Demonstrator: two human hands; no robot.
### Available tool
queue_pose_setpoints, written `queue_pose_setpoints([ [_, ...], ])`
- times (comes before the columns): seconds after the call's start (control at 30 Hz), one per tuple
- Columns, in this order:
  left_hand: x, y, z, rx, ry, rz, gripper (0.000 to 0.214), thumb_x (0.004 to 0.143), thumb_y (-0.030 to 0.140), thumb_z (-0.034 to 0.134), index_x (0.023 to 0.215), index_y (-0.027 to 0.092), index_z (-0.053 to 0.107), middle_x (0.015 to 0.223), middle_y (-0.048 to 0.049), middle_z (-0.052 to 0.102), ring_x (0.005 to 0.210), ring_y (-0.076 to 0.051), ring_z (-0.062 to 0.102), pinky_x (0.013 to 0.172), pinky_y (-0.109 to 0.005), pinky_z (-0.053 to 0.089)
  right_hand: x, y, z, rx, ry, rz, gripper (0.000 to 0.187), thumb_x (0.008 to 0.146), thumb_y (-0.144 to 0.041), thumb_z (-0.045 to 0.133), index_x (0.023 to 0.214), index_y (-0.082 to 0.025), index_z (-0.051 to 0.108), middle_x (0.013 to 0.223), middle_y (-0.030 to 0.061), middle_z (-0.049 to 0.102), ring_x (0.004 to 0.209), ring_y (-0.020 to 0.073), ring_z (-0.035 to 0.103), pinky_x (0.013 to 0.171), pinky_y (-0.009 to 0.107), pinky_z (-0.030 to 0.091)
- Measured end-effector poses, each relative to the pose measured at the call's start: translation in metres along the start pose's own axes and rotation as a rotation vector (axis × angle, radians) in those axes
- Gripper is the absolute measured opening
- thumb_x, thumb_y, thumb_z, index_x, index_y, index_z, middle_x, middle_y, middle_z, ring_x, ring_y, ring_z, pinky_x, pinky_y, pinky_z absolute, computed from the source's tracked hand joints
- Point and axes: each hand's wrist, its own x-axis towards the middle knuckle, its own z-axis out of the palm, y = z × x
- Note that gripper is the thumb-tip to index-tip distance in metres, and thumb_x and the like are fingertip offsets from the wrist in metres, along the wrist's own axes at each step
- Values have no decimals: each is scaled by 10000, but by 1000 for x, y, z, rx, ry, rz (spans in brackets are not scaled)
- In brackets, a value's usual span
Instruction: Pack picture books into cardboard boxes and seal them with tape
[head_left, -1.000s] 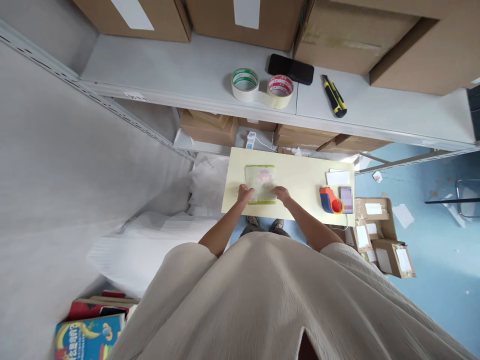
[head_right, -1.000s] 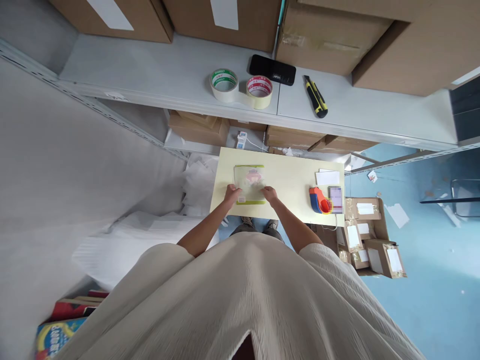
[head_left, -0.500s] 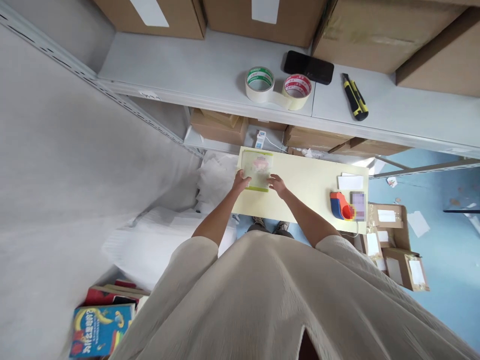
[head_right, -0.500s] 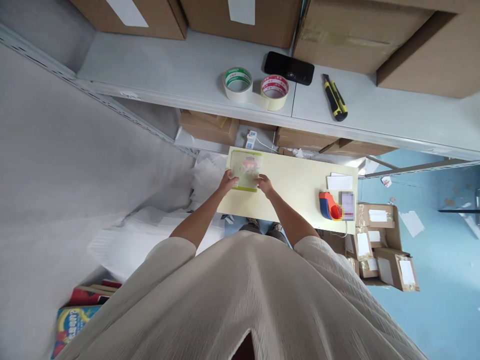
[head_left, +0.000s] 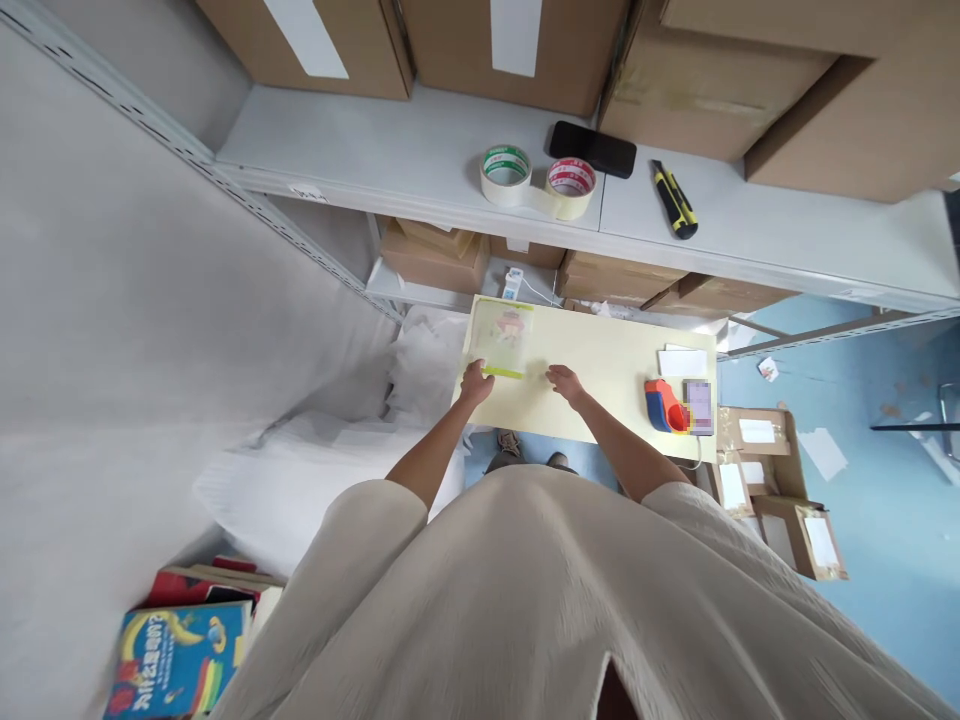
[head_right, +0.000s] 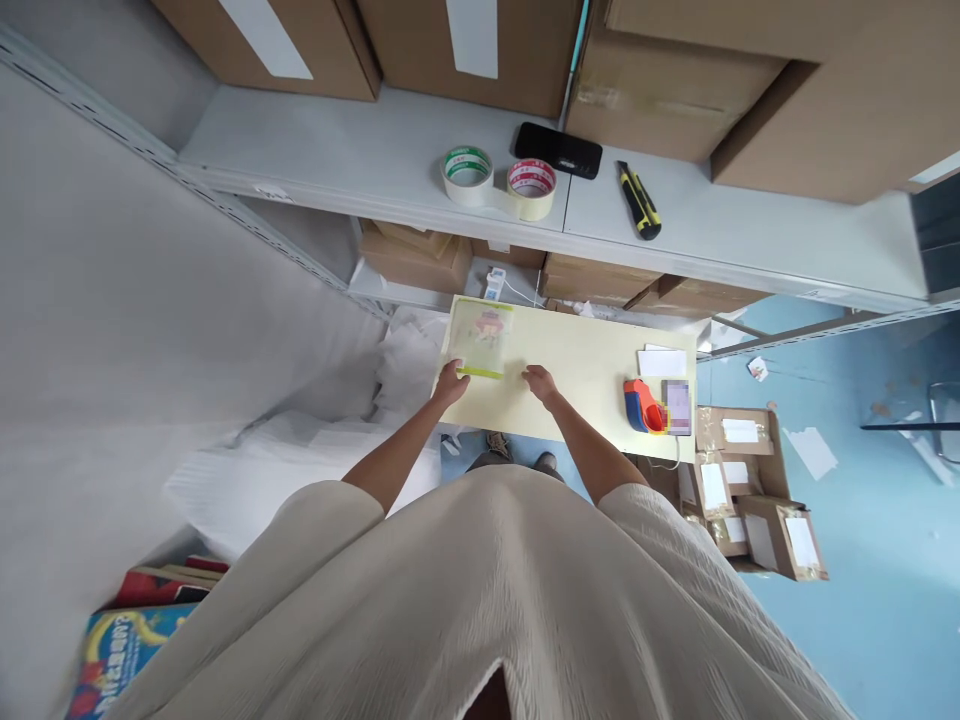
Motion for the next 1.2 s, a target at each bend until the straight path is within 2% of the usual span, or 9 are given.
queue_pose_setpoints([
  [0.27, -75, 5, 24, -86, 135, -33, 673, 846, 272, 743, 1509, 248, 631, 1678, -182, 592, 1611, -400, 519, 1353, -543, 399, -37, 12, -40, -48, -56, -75, 352, 771, -408, 860, 1064, -240, 763, 1085, 99, 798, 1026, 265, 736, 823, 352, 592],
  [0.5, -168, 0, 78, -112, 183, -68, 667, 882, 253, 697, 1540, 197, 610, 1697, -221, 562, 1580, -392, 549, 1318, -516, 438, -78, 58, -71, -126, -164, -123, 367, 787, -412, 823, 1102, -229, 779, 1104, 90, 810, 1026, 237, 743, 778, 292, 552],
  [0.63, -221, -19, 103, -134, 206, -79, 653, 920, 255, 671, 1564, 173, 597, 1721, -232, 534, 1614, -389, 513, 1331, -505, 420, -99, 82, -68, -196, -212, -127, 311, 797, -349, 785, 1074, -208, 779, 1141, 101, 810, 989, 229, 748, 766, 292, 548],
  [0.77, -269, -50, 106, -206, 299, -122, 639, 914, 247, 682, 1546, 190, 617, 1709, -223, 550, 1576, -391, 556, 1316, -520, 439, -123, 90, -45, -284, -296, -151, 246, 799, -305, 790, 1023, -207, 777, 1143, 101, 818, 970, 231, 763, 760, 295, 558],
  [0.9, -316, -87, 97, -284, 432, -202, 626, 909, 237, 699, 1530, 194, 631, 1684, -210, 566, 1575, -384, 560, 1321, -513, 445, -148, 89, -6, -394, -429, -214, 199, 816, -306, 780, 995, -221, 764, 1137, 90, 824, 974, 230, 772, 776, 298, 567],
  [1.03, -370, -128, 86, -362, 586, -250, 602, 904, 239, 727, 1500, 213, 654, 1639, -185, 596, 1600, -378, 527, 1352, -503, 422, -178, 95, 49, -517, -541, -278, 189, 827, -328, 749, 994, -239, 747, 1142, 79, 823, 999, 233, 772, 803, 308, 568],
  [1.2, -448, -189, 72, -413, 710, -323, 611, 908, 218, 679, 1517, 194, 635, 1620, -193, 613, 1557, -381, 560, 1341, -536, 432, -235, 125, 128, -627, -723, -328, 248, 773, -350, 795, 986, -238, 736, 1055, 73, 819, 986, 241, 770, 848, 328, 572],
])
